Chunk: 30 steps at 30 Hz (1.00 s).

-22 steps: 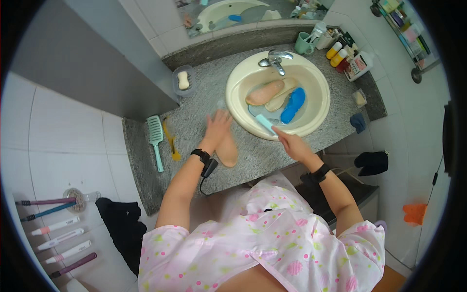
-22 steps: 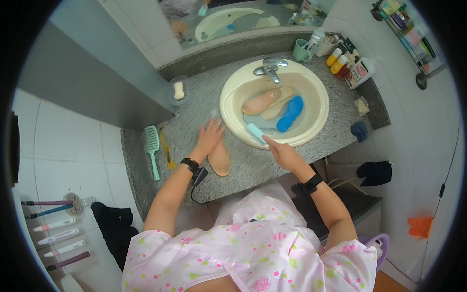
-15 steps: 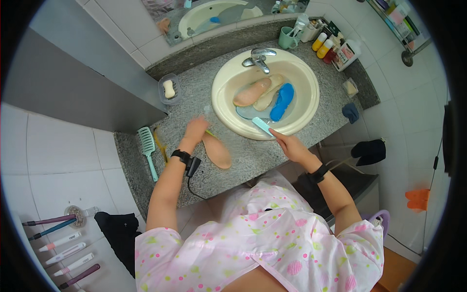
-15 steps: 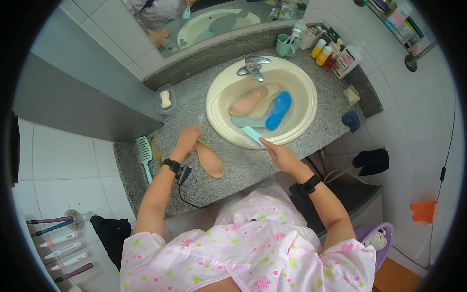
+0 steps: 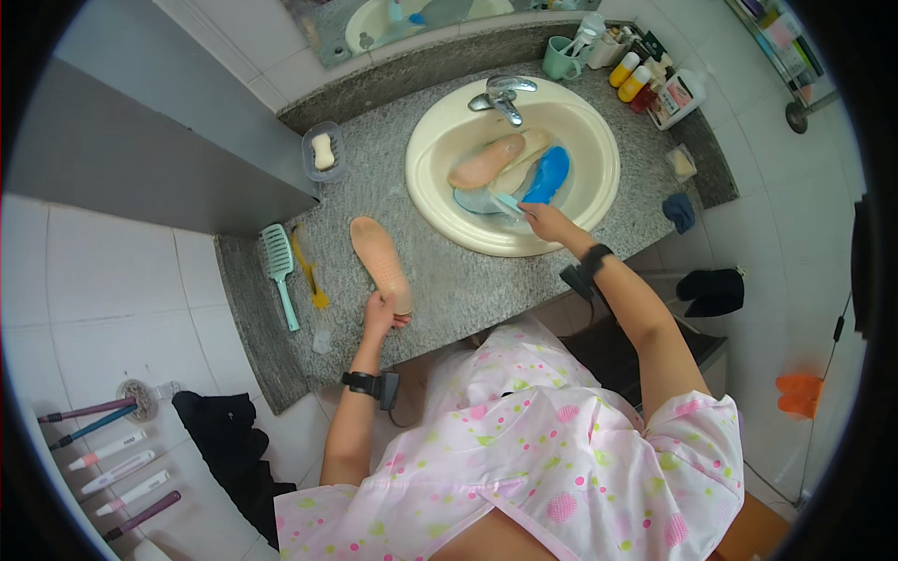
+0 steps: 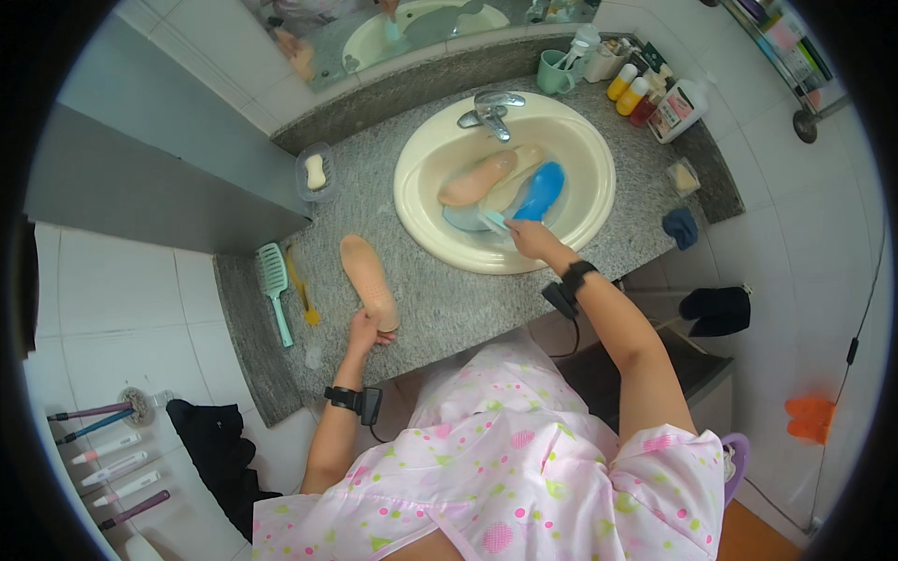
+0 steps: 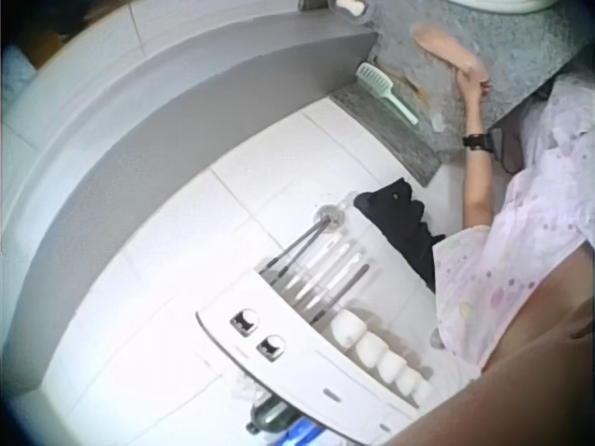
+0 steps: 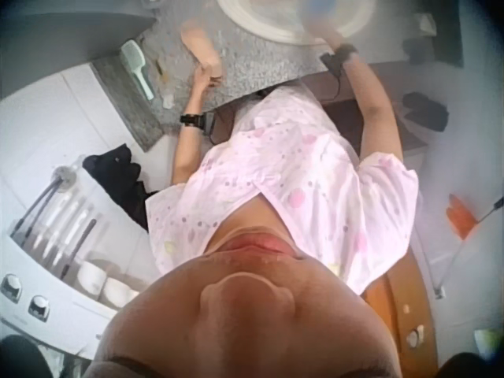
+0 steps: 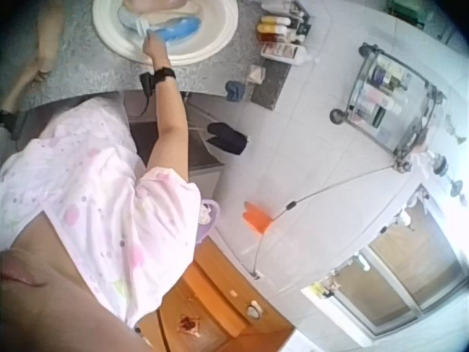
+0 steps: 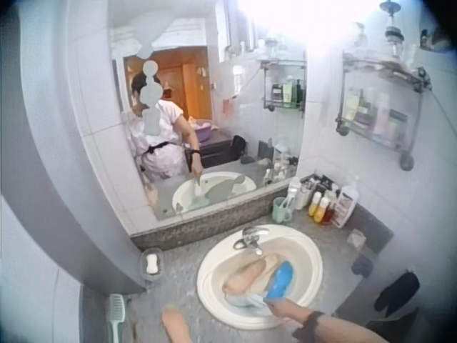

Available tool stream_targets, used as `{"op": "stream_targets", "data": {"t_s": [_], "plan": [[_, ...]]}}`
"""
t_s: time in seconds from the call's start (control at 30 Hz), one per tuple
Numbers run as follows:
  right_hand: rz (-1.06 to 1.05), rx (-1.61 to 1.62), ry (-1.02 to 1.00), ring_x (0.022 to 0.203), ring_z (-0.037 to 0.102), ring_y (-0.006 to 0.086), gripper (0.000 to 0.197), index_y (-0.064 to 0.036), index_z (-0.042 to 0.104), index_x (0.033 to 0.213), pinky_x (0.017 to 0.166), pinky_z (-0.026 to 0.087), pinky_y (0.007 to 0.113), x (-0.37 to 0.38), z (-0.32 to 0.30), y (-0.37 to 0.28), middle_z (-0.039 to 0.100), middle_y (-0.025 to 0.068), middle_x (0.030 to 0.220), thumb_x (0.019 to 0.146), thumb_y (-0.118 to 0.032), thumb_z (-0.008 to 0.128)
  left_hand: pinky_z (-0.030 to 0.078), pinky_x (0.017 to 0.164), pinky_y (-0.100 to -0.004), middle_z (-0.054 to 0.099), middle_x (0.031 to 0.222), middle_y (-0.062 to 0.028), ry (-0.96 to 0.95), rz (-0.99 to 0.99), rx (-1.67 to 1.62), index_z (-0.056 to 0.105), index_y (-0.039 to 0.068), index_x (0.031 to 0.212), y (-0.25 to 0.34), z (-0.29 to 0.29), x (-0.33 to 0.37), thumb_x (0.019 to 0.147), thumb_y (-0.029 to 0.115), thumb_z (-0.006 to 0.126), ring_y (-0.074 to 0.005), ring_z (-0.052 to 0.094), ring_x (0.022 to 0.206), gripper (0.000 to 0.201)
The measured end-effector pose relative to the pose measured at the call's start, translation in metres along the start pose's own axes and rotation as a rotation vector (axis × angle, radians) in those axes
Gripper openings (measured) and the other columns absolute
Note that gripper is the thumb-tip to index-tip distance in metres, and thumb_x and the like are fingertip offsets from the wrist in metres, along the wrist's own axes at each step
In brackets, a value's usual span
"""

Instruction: The person washes shoe insoles in a sink by rinsing them, applying liquid detergent from a bottle, and scrubbing them with a brush.

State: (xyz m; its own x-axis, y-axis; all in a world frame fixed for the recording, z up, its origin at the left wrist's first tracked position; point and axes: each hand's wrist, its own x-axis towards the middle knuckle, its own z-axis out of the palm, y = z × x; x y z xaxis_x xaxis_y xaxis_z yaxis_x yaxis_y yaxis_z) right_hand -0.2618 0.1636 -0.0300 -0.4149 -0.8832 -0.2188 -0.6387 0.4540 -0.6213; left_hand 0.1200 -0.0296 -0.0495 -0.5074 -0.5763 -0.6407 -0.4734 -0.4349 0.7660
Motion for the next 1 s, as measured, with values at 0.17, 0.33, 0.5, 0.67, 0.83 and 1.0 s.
{"op": "stream_targets", "data": {"t_s": [0.17,0.33,0.5,0.67,0.83,1.0], "plan": [[0.119,-0.342,-0.122,0.099,0.06,0.0408,0.037,-0.0038,0.057,0.124,0.086,0.048,0.046,0.053,0.03,0.043,0.063,0.024,0.11,0.09,-0.011,0.043,0.049,0.046,-0.0329,0.066,0.072,-0.0115,-0.027,-0.032,0.231,0.059,0.0,0.097,0.003,0.025,-0.012,0.097,0.023,0.047,-0.0223,0.064,0.054,0.026],[0.126,-0.413,-0.189,0.096,0.06,0.0429,0.037,-0.0035,0.057,0.124,0.083,0.048,0.048,0.055,0.022,0.022,0.063,0.0249,0.107,0.091,-0.013,0.044,0.05,0.072,-0.0428,0.061,0.101,-0.0161,0.302,0.438,1.012,0.056,0.005,0.114,0.009,0.026,-0.034,0.088,0.025,0.062,-0.0366,0.059,0.086,0.033],[0.085,-0.297,-0.111,0.095,0.06,0.043,0.036,-0.0034,0.057,0.125,0.083,0.048,0.047,0.033,0.018,0.04,0.064,0.0254,0.105,0.093,-0.013,0.045,0.037,0.099,-0.0535,0.031,0.143,-0.0233,0.303,0.569,1.105,0.041,0.01,0.139,0.017,0.042,-0.03,0.086,0.026,0.066,-0.0423,0.037,0.128,0.062],[0.148,-0.223,-0.041,0.094,0.06,0.0427,0.034,-0.0074,0.058,0.123,0.081,0.047,0.049,0.007,0.008,0.002,0.065,0.0224,0.104,0.095,-0.019,0.042,0.015,0.107,-0.0669,0.013,0.154,-0.0252,0.277,0.478,1.202,0.031,0.013,0.147,0.011,0.041,-0.022,0.085,0.035,0.065,-0.0455,0.008,0.142,0.074],[0.176,-0.276,-0.015,0.092,0.06,0.0424,0.037,-0.012,0.053,0.131,0.08,0.047,0.05,-0.026,-0.004,0.009,0.065,0.0226,0.102,0.097,-0.021,0.042,0.015,0.107,-0.0667,0.015,0.155,-0.0213,0.213,0.642,1.248,0.032,0.011,0.147,0.014,0.035,-0.017,0.085,0.039,0.063,-0.0415,0.012,0.143,0.075],[0.053,-0.194,0.113,0.087,0.06,0.0435,0.036,-0.0124,0.053,0.131,0.074,0.046,0.05,-0.043,0.01,0.001,0.064,0.0243,0.094,0.096,-0.017,0.045,0.02,0.106,-0.0663,0.021,0.154,-0.02,0.21,0.748,1.232,0.033,0.009,0.146,0.011,0.028,-0.01,0.084,0.04,0.064,-0.0374,0.019,0.142,0.076]]}}
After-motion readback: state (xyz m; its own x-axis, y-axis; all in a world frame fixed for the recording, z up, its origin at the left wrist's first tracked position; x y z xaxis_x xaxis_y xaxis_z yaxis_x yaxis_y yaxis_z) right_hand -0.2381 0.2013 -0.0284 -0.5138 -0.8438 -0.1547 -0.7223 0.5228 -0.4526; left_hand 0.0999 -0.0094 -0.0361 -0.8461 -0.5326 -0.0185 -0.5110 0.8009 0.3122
